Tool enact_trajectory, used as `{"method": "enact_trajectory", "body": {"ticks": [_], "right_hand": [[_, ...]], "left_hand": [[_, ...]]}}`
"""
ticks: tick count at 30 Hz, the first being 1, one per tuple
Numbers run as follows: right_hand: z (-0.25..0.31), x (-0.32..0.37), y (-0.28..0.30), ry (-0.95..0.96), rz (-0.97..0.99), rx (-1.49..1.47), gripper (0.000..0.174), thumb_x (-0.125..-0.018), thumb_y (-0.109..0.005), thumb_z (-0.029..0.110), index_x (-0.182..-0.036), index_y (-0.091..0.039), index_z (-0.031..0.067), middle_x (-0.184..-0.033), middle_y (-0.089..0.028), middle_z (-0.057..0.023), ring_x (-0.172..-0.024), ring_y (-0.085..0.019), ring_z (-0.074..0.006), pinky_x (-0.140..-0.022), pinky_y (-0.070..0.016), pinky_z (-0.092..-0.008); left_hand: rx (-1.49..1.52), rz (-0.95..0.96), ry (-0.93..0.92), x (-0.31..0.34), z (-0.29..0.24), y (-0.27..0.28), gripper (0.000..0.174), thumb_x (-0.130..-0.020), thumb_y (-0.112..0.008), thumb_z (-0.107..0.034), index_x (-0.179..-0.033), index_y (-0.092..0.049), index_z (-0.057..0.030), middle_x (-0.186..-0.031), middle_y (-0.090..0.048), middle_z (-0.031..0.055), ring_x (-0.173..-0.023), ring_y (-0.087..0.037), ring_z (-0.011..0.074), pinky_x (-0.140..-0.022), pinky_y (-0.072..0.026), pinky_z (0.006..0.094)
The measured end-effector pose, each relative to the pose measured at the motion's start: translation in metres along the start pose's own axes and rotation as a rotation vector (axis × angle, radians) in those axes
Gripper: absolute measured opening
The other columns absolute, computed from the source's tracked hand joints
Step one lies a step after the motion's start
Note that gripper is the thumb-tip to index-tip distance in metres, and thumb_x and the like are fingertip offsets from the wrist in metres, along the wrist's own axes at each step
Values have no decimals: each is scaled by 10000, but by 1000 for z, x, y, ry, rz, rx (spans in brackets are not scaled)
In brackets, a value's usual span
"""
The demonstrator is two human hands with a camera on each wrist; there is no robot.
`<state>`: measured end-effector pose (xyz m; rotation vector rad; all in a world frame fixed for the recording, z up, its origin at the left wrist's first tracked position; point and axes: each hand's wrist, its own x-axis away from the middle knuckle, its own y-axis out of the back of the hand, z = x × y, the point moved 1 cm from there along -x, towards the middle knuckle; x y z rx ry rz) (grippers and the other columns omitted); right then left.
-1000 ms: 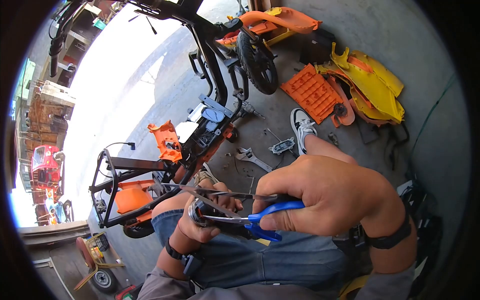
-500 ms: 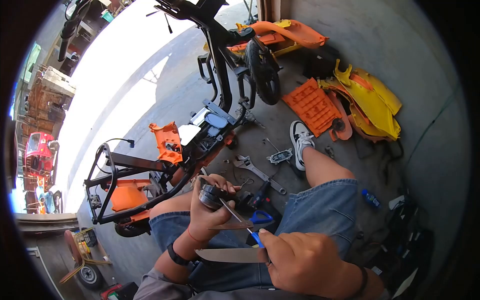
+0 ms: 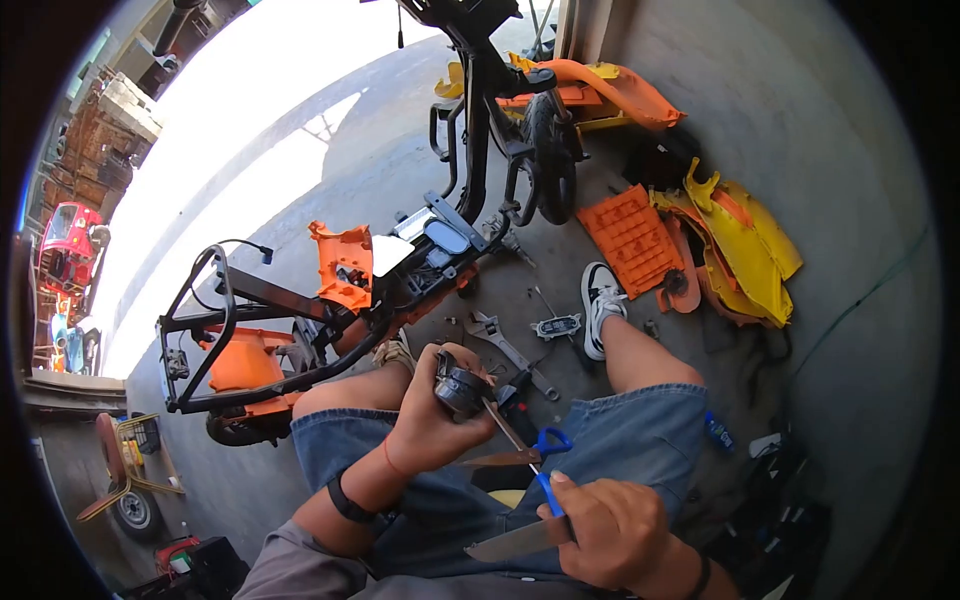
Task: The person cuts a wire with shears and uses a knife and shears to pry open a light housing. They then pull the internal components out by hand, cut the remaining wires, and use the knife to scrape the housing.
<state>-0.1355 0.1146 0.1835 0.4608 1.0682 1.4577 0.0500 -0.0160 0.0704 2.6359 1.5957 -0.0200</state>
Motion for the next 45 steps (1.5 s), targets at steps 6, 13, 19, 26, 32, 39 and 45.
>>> {"method": "enact_trajectory", "body": {"ticks": [6,13,19,26,32,39,45], "right_hand": [[-11,1,-2,-188,-94,-239,245,-781,-769,-6,-1002,-666,-38,-776,-713,-126,-627,-703,-265,-574,-545,-333],[-11,0,-9,-104,-107,-143,208,-807,-750,-5,-992,-660,-35,-806,-729,-127,-681,-728,-287,-624,-566,-334],[-16,-22,24,-139,31,-140,194,-850,-789,90,-952,-678,-33,-808,-723,-173,-653,-718,-312,-599,-551,-339],[-29,-29,19,-63,40,-129,235,-827,-806,77,-990,-681,-38,-741,-691,-141,-645,-699,-293,-617,-550,-339],[-74,-36,29,-488,134,-678,256,-939,-751,207,-938,-685,-41,-595,-603,-55,-495,-570,-112,-459,-434,-239],[-106,-53,36,-547,264,-891,263,-901,-790,215,-956,-735,-36,-602,-607,-46,-490,-547,-98,-445,-416,-241],[-124,-53,28,-576,276,-988,278,-884,-802,228,-948,-737,-35,-607,-617,-52,-485,-562,-108,-435,-422,-239]], "left_hand": [[10,52,-3,1,5,-4,514,-737,-765,-31,-1155,-464,-26,-978,-572,109,-867,-602,187,-805,-515,324],[-61,31,161,1,7,-4,535,-731,-775,-47,-1163,-462,-3,-978,-570,135,-862,-613,232,-801,-519,343],[-359,138,-133,-8,18,2,638,-626,-805,-22,-1158,-458,31,-1044,-531,219,-1028,-550,427,-913,-469,440],[-200,104,75,-8,3,6,556,-700,-782,-39,-1130,-440,44,-958,-551,209,-887,-609,273,-790,-504,381],[-118,274,117,-5,16,9,601,-715,-778,-58,-1185,-416,38,-915,-557,171,-834,-585,194,-741,-510,354],[-91,326,86,-5,5,10,577,-678,-765,-24,-1176,-474,-11,-1003,-575,130,-900,-593,219,-817,-506,332],[-77,314,64,-6,2,8,528,-654,-729,18,-1122,-488,-29,-1017,-555,95,-906,-573,185,-827,-493,310]]}}
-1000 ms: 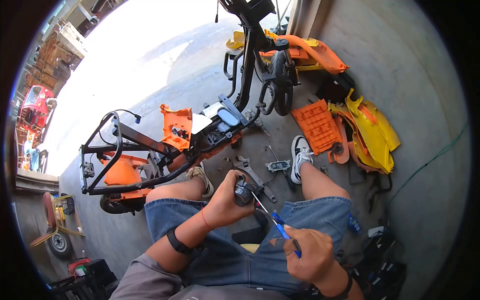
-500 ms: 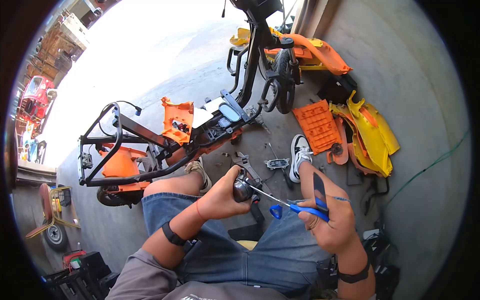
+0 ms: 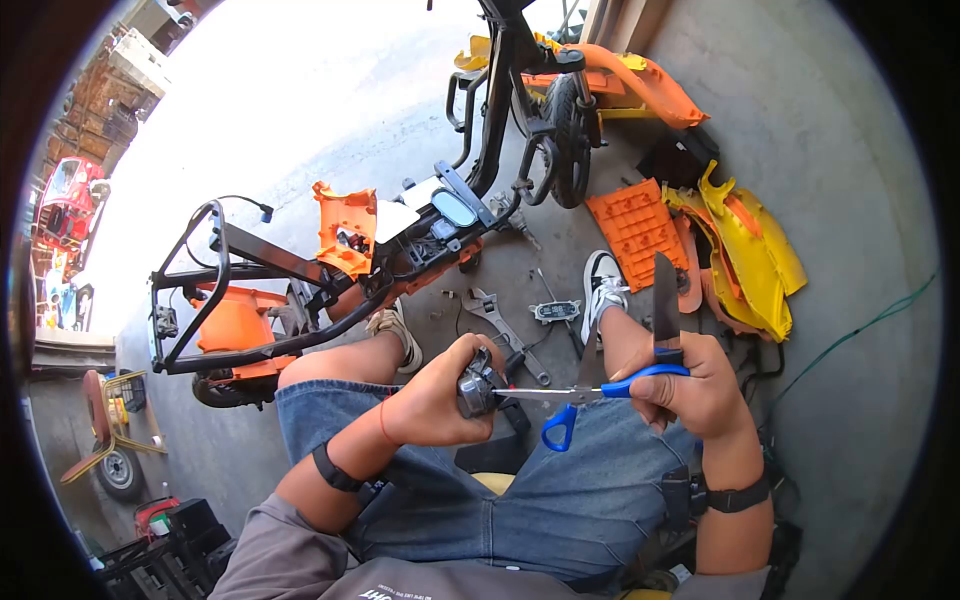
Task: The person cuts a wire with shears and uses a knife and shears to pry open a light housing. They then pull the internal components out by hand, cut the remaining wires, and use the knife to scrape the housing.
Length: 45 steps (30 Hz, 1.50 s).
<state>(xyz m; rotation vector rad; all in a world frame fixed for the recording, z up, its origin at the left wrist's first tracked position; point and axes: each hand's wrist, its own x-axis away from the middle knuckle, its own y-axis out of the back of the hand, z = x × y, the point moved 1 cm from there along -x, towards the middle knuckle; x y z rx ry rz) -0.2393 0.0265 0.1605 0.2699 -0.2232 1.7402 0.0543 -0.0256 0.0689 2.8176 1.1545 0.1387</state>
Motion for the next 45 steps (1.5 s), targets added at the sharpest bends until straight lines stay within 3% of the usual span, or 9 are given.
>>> {"method": "enact_trajectory", "body": {"ticks": [11,14,16,17,20,24,27,38,45], "right_hand": [[-4,-6,2,-78,25,-52,275,-887,-800,204,-962,-716,-47,-638,-631,-55,-508,-584,-109,-439,-434,-238],[22,17,-49,-85,-161,288,250,-884,-800,181,-956,-705,-38,-647,-641,-65,-518,-608,-136,-482,-468,-269],[29,30,-78,467,-210,819,213,-872,-801,145,-955,-700,-23,-659,-643,-85,-525,-613,-178,-532,-489,-297],[30,32,-78,467,-216,821,213,-872,-801,145,-955,-700,-23,-659,-643,-85,-525,-613,-178,-532,-489,-297],[36,36,-63,72,-235,627,199,-851,-809,117,-947,-699,-18,-701,-683,-124,-595,-669,-250,-570,-501,-309],[33,38,-59,39,-218,637,211,-855,-811,136,-932,-698,-26,-683,-674,-118,-612,-682,-232,-584,-508,-297],[15,38,-45,319,-223,653,251,-912,-778,202,-929,-690,-33,-586,-612,-44,-501,-598,-100,-468,-455,-240],[14,16,-7,-4,26,204,293,-885,-808,242,-943,-723,-33,-604,-617,-52,-498,-574,-111,-462,-443,-245],[27,-6,-29,-118,-124,71,169,-908,-769,134,-944,-695,-13,-652,-619,-28,-528,-554,-77,-480,-437,-216]], "left_hand": [[-60,-15,26,-6,0,-2,515,-666,-733,-12,-1117,-485,-8,-1001,-566,119,-896,-591,220,-843,-505,327],[-143,-172,204,-7,9,-8,603,-678,-777,-61,-1176,-455,46,-1004,-575,221,-935,-618,355,-841,-506,412],[-179,-178,127,-6,10,-9,610,-685,-786,-70,-1174,-445,59,-992,-560,236,-920,-612,373,-821,-506,423],[-179,-174,123,-5,11,-7,610,-685,-786,-70,-1174,-445,59,-992,-560,236,-920,-612,373,-821,-506,423],[-151,-152,41,-5,9,-2,576,-685,-775,-54,-1161,-457,12,-964,-566,177,-862,-588,272,-788,-504,378],[-173,-36,89,-2,6,0,584,-691,-765,-56,-1182,-457,16,-984,-572,194,-899,-597,330,-829,-501,381],[-191,0,49,1,5,0,582,-690,-764,-60,-1184,-463,11,-978,-576,189,-907,-599,328,-839,-500,374],[-3,219,81,6,4,2,538,-745,-760,-22,-1205,-480,-23,-1004,-597,106,-903,-593,175,-813,-508,313],[97,93,308,-4,9,-7,599,-809,-838,-130,-1191,-391,-18,-827,-630,85,-656,-612,105,-539,-491,282]]}}
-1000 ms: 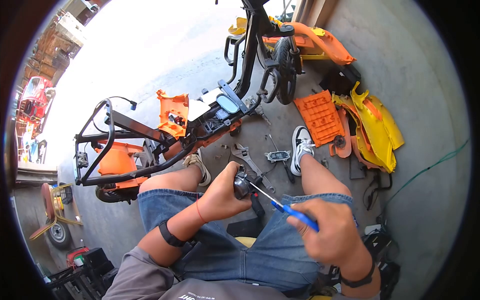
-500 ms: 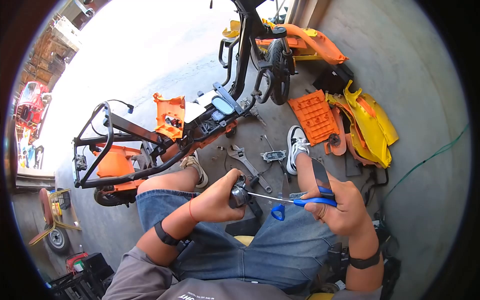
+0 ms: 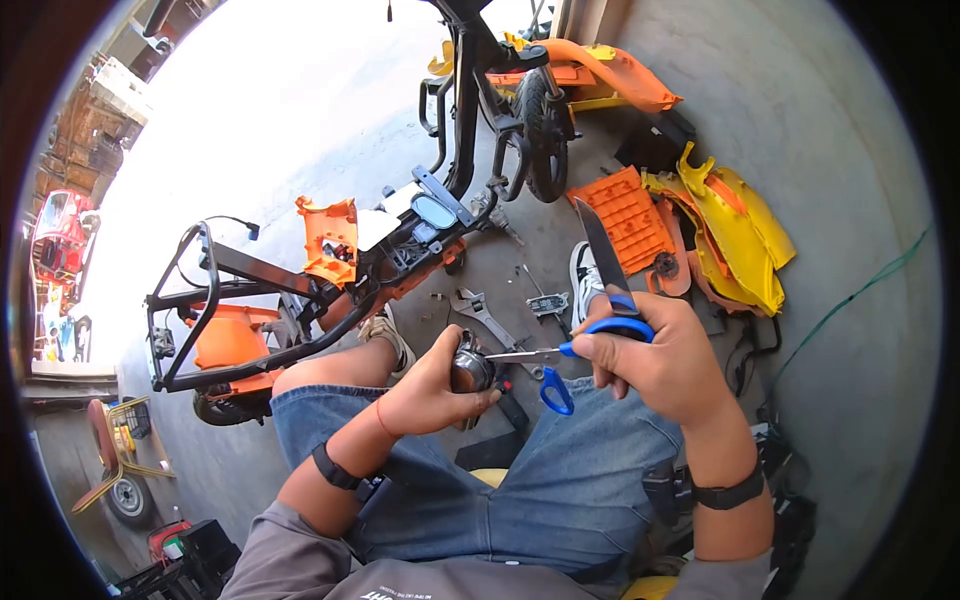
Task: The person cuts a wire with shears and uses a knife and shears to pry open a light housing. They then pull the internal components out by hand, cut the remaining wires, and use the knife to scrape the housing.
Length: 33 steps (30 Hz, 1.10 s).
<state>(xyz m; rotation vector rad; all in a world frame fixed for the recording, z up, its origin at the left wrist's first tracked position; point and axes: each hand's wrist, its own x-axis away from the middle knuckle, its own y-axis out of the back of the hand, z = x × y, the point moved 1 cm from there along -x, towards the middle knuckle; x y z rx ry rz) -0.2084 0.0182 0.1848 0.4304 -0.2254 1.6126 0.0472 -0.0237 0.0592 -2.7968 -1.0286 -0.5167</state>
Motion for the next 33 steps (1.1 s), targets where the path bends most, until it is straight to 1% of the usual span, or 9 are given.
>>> {"method": "enact_trajectory", "body": {"ticks": [4,9,14,16,19,23,25,28,33], "right_hand": [[-9,-5,-20,25,-176,-122,201,-911,-787,170,-945,-676,6,-710,-636,-25,-577,-562,-67,-511,-440,-206],[-30,-22,-20,7,-305,-201,306,-911,-798,249,-1026,-642,11,-710,-603,-3,-558,-504,-53,-478,-395,-204],[-65,-37,-8,-12,-283,-583,313,-960,-732,277,-1039,-603,4,-762,-602,-28,-524,-487,-68,-424,-346,-211],[-92,-47,-14,-156,-479,-648,281,-1001,-641,252,-1065,-567,-11,-871,-630,-82,-528,-499,-81,-408,-339,-220],[-134,-73,-18,-417,-286,-422,237,-1010,-543,204,-1133,-571,3,-1018,-673,-126,-629,-528,-78,-433,-365,-237],[-187,-145,-34,-360,-112,-64,279,-997,-544,203,-1182,-570,-5,-1051,-687,-175,-697,-619,-201,-528,-477,-331],[-227,-193,-48,-94,-51,451,328,-971,-582,184,-1214,-562,-37,-1118,-668,-253,-864,-667,-387,-731,-536,-467],[-191,-239,-87,133,-26,829,386,-916,-606,64,-1279,-556,-55,-1183,-643,-289,-977,-630,-427,-887,-519,-489],[-209,-316,-144,279,-184,728,324,-897,-636,48,-1206,-578,-29,-1156,-595,-292,-1071,-575,-475,-927,-486,-512]], "left_hand": [[-202,-310,-122,-7,7,0,614,-826,-835,-164,-1189,-366,-2,-725,-629,73,-562,-589,88,-457,-466,281],[-324,-467,-126,-13,15,2,609,-818,-850,-237,-1173,-450,54,-905,-661,144,-800,-645,127,-661,-549,304],[10,-477,249,-21,29,7,673,-830,-844,-276,-1248,-478,103,-994,-664,129,-875,-634,150,-743,-548,307],[63,-496,261,-24,35,10,640,-814,-840,-277,-1202,-494,97,-1028,-667,161,-924,-649,183,-789,-547,326],[60,-535,277,-23,38,13,637,-815,-839,-278,-1200,-496,96,-1031,-667,159,-928,-648,183,-791,-547,327],[28,-557,262,-20,34,18,660,-829,-839,-284,-1236,-485,97,-1008,-660,131,-901,-628,151,-757,-545,316],[30,-572,247,-18,27,22,645,-827,-835,-291,-1218,-490,89,-1005,-652,134,-901,-616,149,-755,-541,316],[82,-638,243,-16,29,31,582,-826,-836,-280,-1142,-492,68,-986,-632,118,-887,-599,142,-749,-536,314],[59,-738,272,-18,52,53,575,-826,-836,-266,-1136,-485,67,-987,-623,123,-902,-595,141,-756,-535,314]]}}
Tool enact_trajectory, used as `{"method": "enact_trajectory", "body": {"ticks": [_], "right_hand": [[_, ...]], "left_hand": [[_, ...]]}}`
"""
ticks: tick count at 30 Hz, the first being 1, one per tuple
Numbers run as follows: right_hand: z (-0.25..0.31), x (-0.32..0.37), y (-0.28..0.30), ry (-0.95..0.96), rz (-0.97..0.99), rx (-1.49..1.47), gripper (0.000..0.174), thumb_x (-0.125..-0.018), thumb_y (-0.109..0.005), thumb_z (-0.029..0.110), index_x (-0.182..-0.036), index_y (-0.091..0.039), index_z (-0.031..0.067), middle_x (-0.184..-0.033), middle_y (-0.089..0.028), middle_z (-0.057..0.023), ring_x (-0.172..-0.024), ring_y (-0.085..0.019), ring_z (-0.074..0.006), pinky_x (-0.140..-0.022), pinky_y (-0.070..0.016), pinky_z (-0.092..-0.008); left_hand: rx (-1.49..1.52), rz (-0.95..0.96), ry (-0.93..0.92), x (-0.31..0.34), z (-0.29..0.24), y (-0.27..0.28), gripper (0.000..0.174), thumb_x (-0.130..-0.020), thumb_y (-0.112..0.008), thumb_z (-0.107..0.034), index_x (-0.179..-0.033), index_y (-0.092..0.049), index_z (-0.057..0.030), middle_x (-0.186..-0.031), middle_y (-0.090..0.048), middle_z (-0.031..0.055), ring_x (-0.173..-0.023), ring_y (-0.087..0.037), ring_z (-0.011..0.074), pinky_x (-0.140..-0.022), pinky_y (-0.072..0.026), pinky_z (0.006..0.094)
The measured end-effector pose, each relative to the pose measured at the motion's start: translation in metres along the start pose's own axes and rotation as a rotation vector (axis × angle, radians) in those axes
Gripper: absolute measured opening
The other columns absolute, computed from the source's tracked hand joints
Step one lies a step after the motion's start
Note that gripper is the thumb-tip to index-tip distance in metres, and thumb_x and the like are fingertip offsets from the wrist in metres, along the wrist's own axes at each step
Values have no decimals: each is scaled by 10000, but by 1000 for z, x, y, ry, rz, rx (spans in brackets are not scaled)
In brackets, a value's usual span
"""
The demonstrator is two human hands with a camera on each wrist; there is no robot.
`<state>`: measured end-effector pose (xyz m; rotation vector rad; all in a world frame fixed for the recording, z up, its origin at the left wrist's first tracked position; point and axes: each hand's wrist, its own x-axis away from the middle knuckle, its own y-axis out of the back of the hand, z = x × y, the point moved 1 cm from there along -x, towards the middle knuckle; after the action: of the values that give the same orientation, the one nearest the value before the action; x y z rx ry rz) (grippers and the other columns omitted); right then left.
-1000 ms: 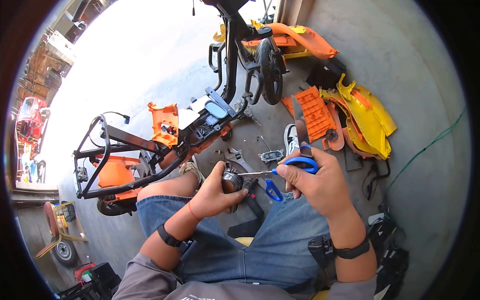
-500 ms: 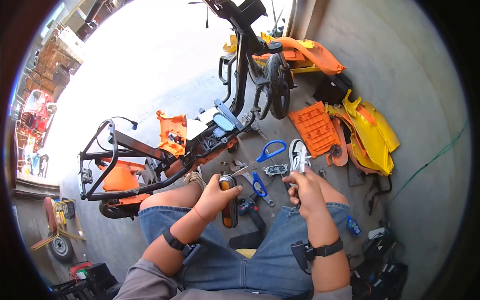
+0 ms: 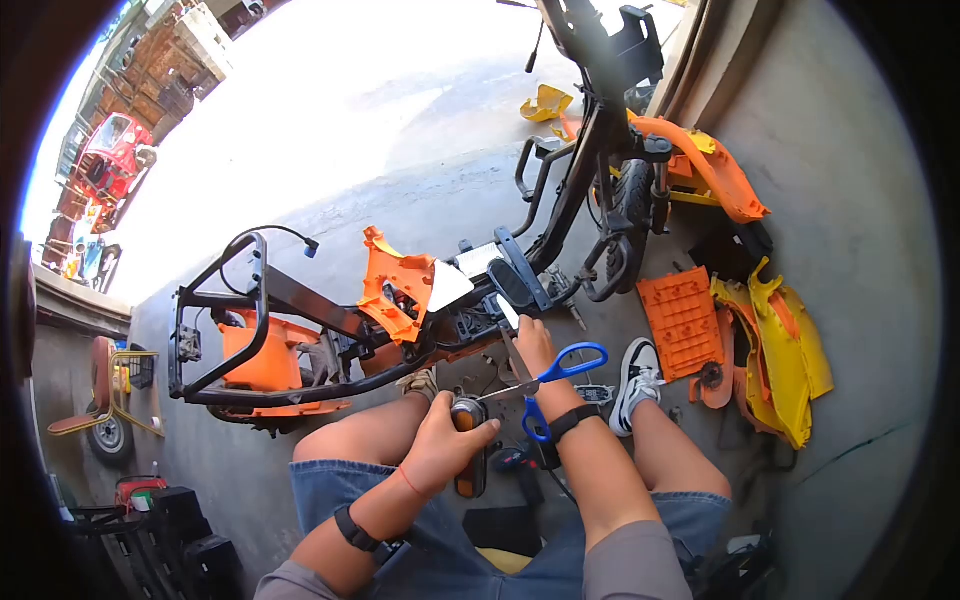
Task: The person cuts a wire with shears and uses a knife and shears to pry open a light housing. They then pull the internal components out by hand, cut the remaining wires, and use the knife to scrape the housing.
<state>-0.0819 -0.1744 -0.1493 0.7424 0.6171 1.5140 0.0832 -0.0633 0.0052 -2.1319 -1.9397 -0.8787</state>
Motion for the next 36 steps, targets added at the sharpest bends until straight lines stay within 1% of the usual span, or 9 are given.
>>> {"method": "enact_trajectory", "body": {"ticks": [8,11,13,15,19,22,27,30,36], "right_hand": [[19,-19,-35,59,-110,22,410,-883,-651,22,-1262,-517,-62,-1187,-554,-272,-1130,-531,-462,-971,-460,-501],[15,-12,-25,83,-146,44,362,-892,-688,76,-1211,-568,-45,-1167,-584,-248,-1117,-561,-435,-956,-477,-484],[3,-1,-11,-154,-134,-209,287,-897,-680,100,-1142,-615,-35,-1137,-619,-228,-1084,-610,-384,-937,-501,-441],[-3,13,29,-404,120,-542,296,-862,-690,94,-1131,-645,-20,-1181,-648,-157,-1125,-633,-267,-966,-503,-375],[23,75,140,-127,647,-1365,590,-850,-759,106,-1385,-536,-4,-1310,-620,-145,-1211,-588,-221,-999,-478,-339],[57,121,198,-37,660,-1383,719,-867,-803,207,-1464,-457,5,-1353,-602,-132,-1240,-565,-195,-1021,-474,-334],[74,163,198,-122,321,-930,498,-971,-717,334,-1331,-599,11,-1234,-668,-102,-1127,-625,-174,-948,-532,-343],[69,168,189,-274,-40,-1120,337,-1020,-648,329,-1034,-674,-6,-936,-720,-69,-791,-680,-128,-713,-552,-261],[54,162,212,-281,77,-1001,381,-1013,-654,364,-894,-682,3,-752,-700,-58,-648,-658,-121,-608,-535,-259]], "left_hand": [[15,19,79,-7,-11,16,568,-825,-833,-259,-1131,-480,66,-992,-622,132,-924,-595,145,-788,-533,319],[16,1,0,-8,-14,15,554,-807,-821,-262,-1089,-475,67,-1015,-638,222,-907,-659,240,-781,-543,373],[-46,4,45,-8,-15,16,545,-818,-828,-242,-1118,-482,54,-990,-624,146,-920,-597,155,-789,-536,332],[-20,27,18,-7,-13,16,540,-818,-828,-239,-1115,-481,48,-992,-627,148,-921,-601,158,-792,-536,335],[-12,100,-77,0,-24,13,527,-815,-824,-232,-1109,-480,37,-990,-640,146,-917,-611,159,-796,-538,336],[-53,112,-198,2,-20,-3,541,-804,-828,-237,-1109,-478,39,-971,-648,168,-905,-633,187,-792,-540,351],[-136,226,-313,19,-39,-35,535,-758,-788,-195,-1121,-485,55,-966,-623,227,-877,-649,298,-788,-524,417],[-185,213,-467,19,-37,-49,532,-729,-780,-147,-1124,-481,47,-957,-592,226,-860,-629,332,-777,-517,418],[-277,272,-624,17,-53,-46,555,-723,-771,-96,-1176,-474,26,-1043,-556,230,-983,-592,382,-871,-486,427]]}}
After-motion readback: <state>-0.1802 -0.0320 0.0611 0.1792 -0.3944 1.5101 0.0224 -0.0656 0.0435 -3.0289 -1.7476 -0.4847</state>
